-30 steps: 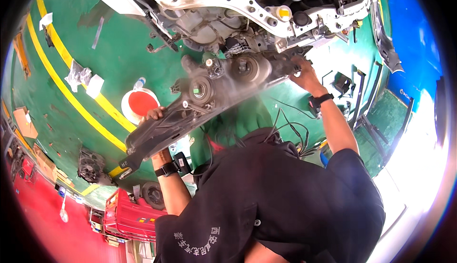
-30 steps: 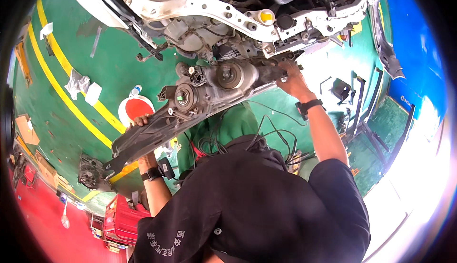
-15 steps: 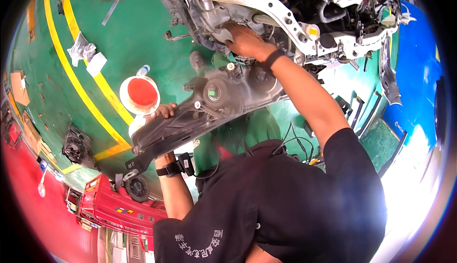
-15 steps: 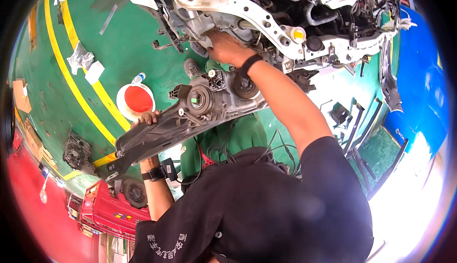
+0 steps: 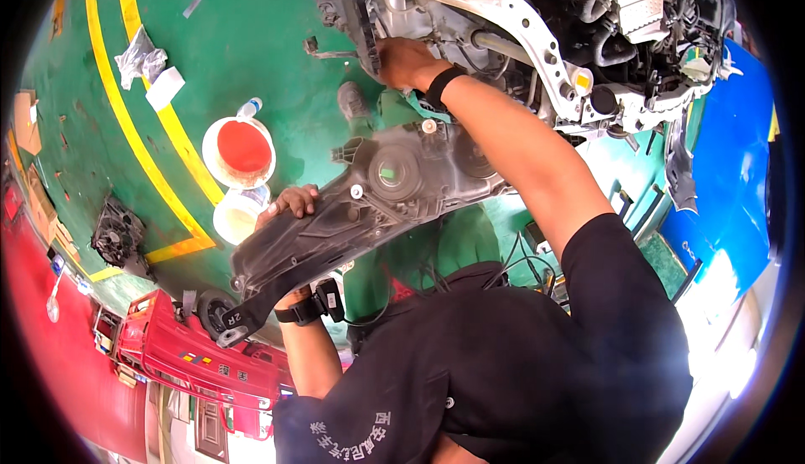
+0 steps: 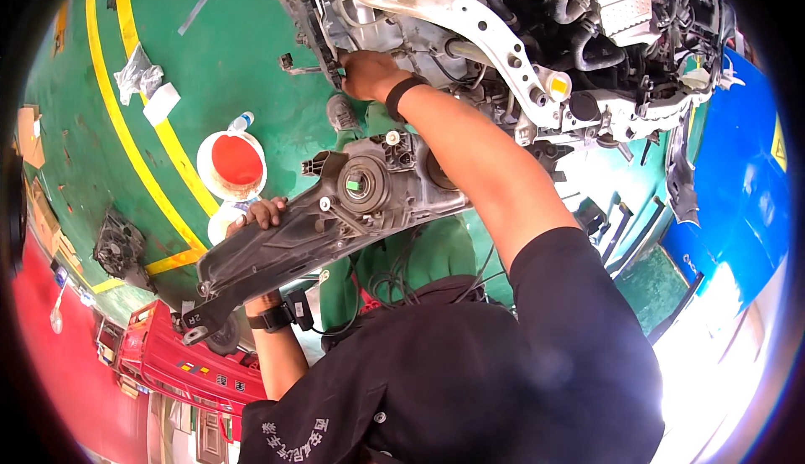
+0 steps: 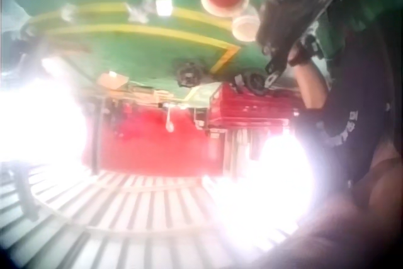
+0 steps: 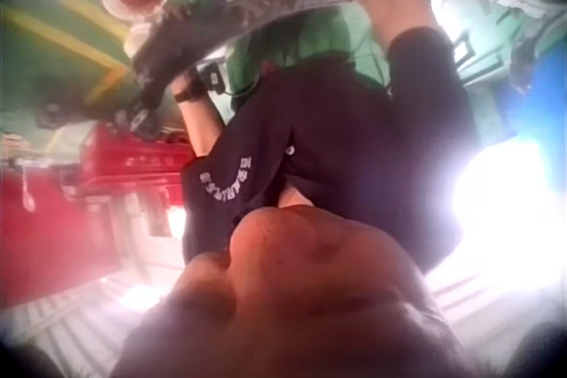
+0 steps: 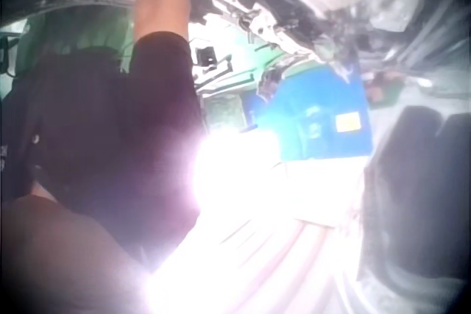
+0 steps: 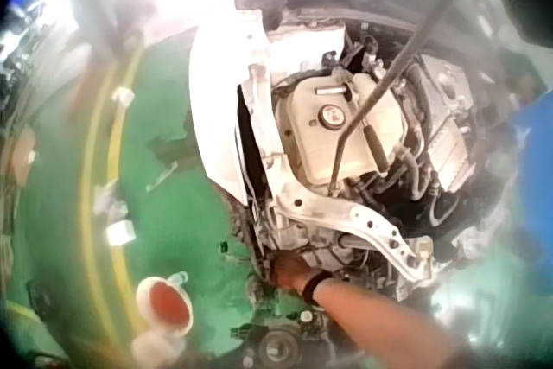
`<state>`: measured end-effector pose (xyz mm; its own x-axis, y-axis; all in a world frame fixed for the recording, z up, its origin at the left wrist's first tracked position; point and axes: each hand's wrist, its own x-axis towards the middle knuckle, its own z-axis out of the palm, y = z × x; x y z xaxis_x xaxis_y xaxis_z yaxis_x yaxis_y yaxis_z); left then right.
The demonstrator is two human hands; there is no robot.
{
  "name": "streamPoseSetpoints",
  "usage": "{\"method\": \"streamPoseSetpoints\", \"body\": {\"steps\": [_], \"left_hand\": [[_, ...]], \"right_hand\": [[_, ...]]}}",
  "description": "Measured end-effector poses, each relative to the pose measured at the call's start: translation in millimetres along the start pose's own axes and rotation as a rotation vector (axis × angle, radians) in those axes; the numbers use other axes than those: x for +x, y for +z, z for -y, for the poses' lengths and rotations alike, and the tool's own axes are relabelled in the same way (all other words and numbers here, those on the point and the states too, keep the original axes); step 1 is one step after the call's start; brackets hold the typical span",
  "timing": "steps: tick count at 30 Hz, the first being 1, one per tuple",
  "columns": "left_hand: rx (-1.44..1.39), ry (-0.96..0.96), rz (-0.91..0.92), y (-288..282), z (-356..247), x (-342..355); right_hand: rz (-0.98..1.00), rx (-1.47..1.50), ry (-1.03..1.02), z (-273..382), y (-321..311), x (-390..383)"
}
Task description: The person disconnects wiring harnesses from the back of a car headlight assembly and removes it from the vehicle's frame.
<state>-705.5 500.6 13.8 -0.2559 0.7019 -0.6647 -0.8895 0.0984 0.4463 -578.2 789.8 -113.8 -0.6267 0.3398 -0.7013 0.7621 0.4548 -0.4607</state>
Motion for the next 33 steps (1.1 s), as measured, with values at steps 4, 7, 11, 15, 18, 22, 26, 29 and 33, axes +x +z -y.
{"method": "streamPoseSetpoints", "body": {"steps": [4, 7, 11, 15, 18, 22, 26, 29, 33], "left_hand": [[0.006, 0.0, -0.019, 2.6, -1.6, -0.6], [-0.019, -0.011, -0.011, 6.8, 0.3, 2.9], [-0.004, -0.002, -0.022, 5.3, 0.8, 1.8], [-0.004, -0.002, -0.013, 3.0, -2.1, 0.8], [-0.022, -0.018, -0.016, -1.5, -1.3, 2.4], [-0.02, -0.026, -0.022, -6.8, 0.4, 3.0], [-0.005, -0.017, 0.017, -19.9, 5.7, 4.8], [-0.014, -0.005, 0.02, -29.3, 8.5, 3.3], [-0.029, -0.041, -0.036, -21.9, 5.3, -2.4]], "right_hand": [[-0.098, -0.251, -0.12, 9.3, -3.7, -14.6], [-0.014, -0.304, -0.293, -27.0, 19.8, -13.9], [0.02, 0.04, -0.299, -56.0, 33.1, -18.5], [0.277, 0.396, -0.093, -42.5, -1.0, -26.0], [0.244, 0.6, 0.006, -46.1, 3.0, -25.2], [0.187, 0.796, 0.095, -58.2, 24.9, -11.4], [0.054, 0.779, -0.06, -68.8, 38.3, -14.2], [-0.126, 0.638, -0.095, -76.3, 38.1, -17.1], [-0.09, 0.788, 0.157, -81.4, 19.9, -25.5]]}}
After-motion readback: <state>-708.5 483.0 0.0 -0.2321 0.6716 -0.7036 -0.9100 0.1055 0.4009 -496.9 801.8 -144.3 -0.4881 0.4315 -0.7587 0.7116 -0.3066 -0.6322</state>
